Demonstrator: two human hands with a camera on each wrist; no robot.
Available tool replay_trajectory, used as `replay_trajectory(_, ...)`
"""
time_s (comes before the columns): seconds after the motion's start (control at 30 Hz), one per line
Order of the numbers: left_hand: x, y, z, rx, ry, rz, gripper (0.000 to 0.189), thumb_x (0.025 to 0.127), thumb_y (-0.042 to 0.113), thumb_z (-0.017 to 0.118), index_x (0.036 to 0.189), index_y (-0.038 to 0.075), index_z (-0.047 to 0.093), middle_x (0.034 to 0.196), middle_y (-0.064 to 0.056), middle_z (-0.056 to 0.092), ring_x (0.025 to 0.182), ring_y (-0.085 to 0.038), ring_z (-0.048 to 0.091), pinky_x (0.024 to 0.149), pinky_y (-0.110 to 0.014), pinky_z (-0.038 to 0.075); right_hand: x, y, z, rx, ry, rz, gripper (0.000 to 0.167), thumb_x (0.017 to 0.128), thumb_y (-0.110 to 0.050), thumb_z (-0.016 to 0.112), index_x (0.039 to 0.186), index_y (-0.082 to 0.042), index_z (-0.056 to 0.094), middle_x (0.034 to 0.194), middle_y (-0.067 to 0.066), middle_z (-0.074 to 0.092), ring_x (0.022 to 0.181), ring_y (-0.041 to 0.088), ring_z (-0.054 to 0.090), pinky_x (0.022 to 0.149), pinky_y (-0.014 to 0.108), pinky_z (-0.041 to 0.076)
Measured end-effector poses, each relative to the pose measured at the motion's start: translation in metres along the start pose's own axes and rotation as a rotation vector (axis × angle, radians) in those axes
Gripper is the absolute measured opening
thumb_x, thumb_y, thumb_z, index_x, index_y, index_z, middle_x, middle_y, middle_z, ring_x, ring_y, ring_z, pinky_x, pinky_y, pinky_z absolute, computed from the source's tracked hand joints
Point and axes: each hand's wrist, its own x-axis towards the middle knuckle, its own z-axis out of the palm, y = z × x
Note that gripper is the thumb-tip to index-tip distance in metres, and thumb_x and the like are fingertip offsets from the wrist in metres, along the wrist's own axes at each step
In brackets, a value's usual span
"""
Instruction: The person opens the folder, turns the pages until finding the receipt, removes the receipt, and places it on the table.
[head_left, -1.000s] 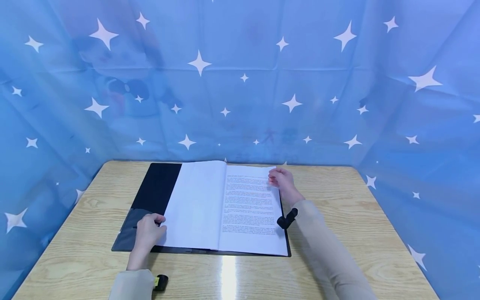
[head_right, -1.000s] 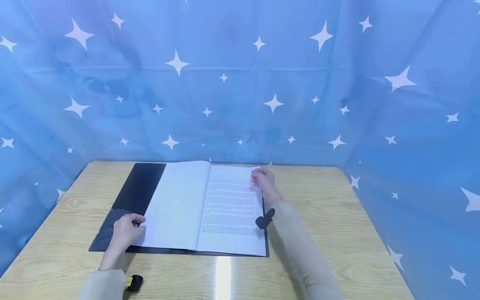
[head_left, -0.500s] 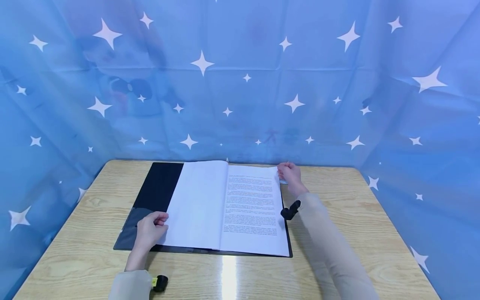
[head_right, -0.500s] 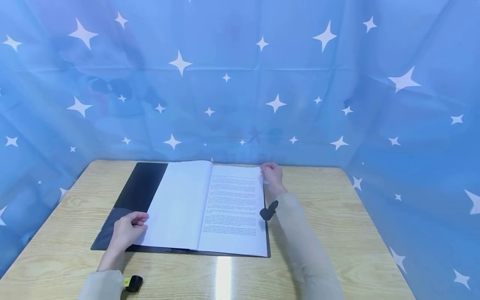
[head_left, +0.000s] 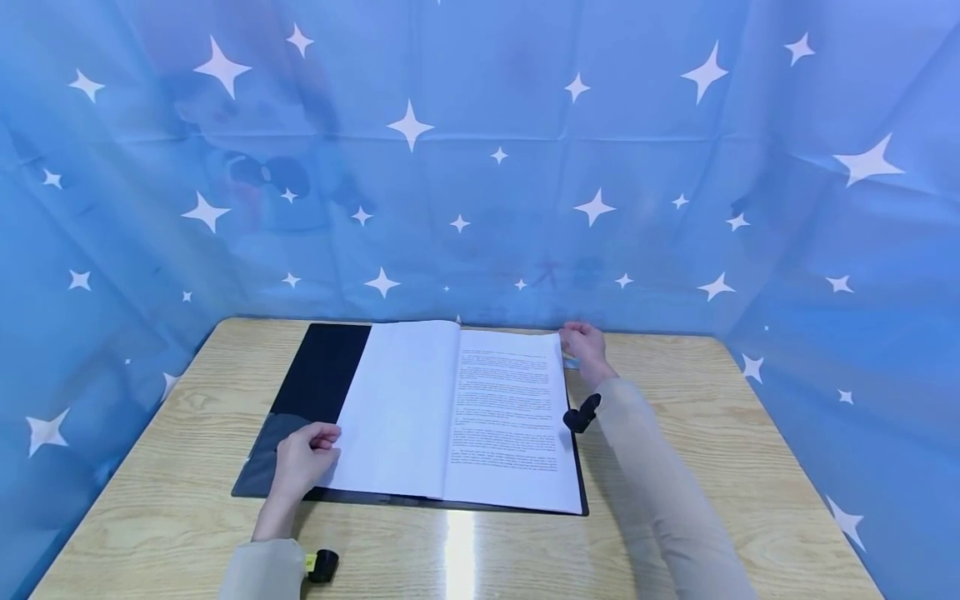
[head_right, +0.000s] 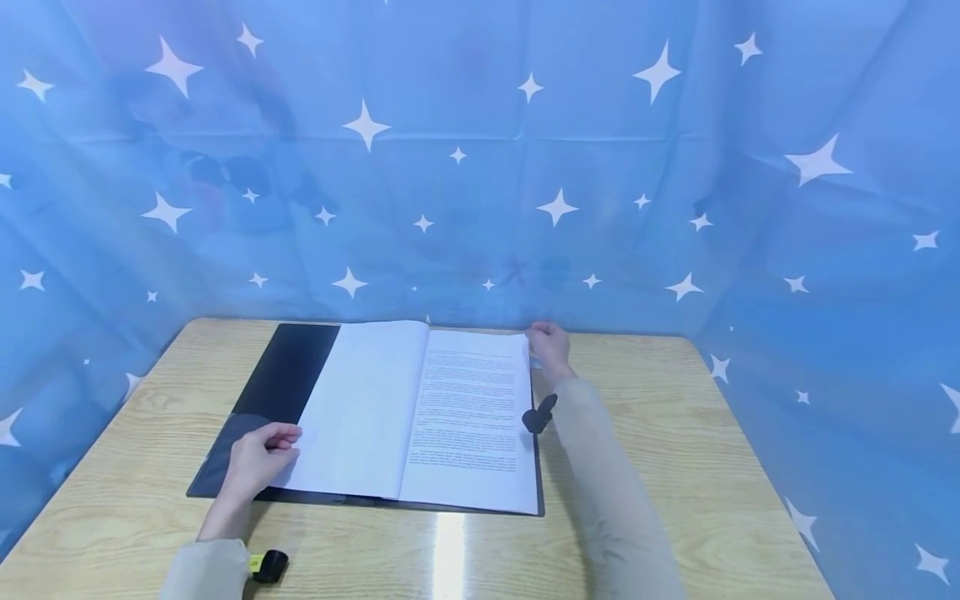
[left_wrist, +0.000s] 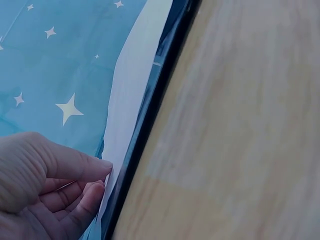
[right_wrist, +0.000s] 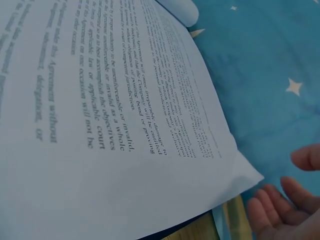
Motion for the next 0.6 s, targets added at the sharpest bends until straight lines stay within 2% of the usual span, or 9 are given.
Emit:
replay_trajectory(0.07,0.0,0.0,0.0,-0.003,0.002,0.0,0.023,0.07,-0.011,0.067,0.093,-0.007,0.067,0.082,-0.012,0.065,0.073,-0.021,0.057,0.061,-0.02,0.046,0.004,0.003,0.001,-0.023,-0.009,-0.001,0.041,0.093,-0.026,0.053,0.13,-0.009,0.05,0.131,0.012,0.049,0.113,0.029,0.05,0.094,0.042,0.041)
replay_trajectory(0.27,0.0,0.001,0.0,-0.023,-0.003,-0.001,0.023,0.071,-0.011,0.067,0.094,-0.007,0.067,0.084,-0.013,0.065,0.074,-0.022,0.057,0.062,-0.02,0.047,-0.03,-0.029,0.006,-0.034,0.004,0.041,0.042,0.094,-0.02,0.047,0.134,-0.006,0.046,0.136,0.014,0.045,0.121,0.032,0.045,0.097,0.043,0.039)
replay_trajectory(0.37,0.0,0.001,-0.001,-0.021,-0.002,-0.004,0.022,0.072,-0.011,0.067,0.094,-0.007,0.067,0.084,-0.013,0.065,0.073,-0.021,0.057,0.062,-0.019,0.047,-0.033,-0.032,0.006,-0.027,0.016,0.043,0.04,0.093,-0.019,0.048,0.132,-0.006,0.048,0.135,0.013,0.046,0.121,0.03,0.045,0.096,0.04,0.041)
replay_trajectory(0.47,0.0,0.0,0.0,-0.017,0.002,-0.002,0.022,0.071,-0.01,0.067,0.093,-0.006,0.067,0.083,-0.012,0.064,0.073,-0.02,0.057,0.062,-0.019,0.046,-0.016,-0.02,0.006,-0.029,0.032,0.026,0.039,0.093,-0.019,0.05,0.131,-0.008,0.05,0.133,0.012,0.048,0.119,0.028,0.046,0.094,0.038,0.042)
replay_trajectory(0.6,0.001,-0.001,0.001,-0.008,0.001,-0.006,0.022,0.072,-0.009,0.067,0.093,-0.005,0.067,0.083,-0.011,0.064,0.073,-0.02,0.056,0.062,-0.018,0.046,0.02,0.007,0.007,-0.053,0.068,-0.008,0.036,0.093,-0.02,0.053,0.127,-0.011,0.054,0.126,0.01,0.053,0.113,0.025,0.05,0.092,0.039,0.042)
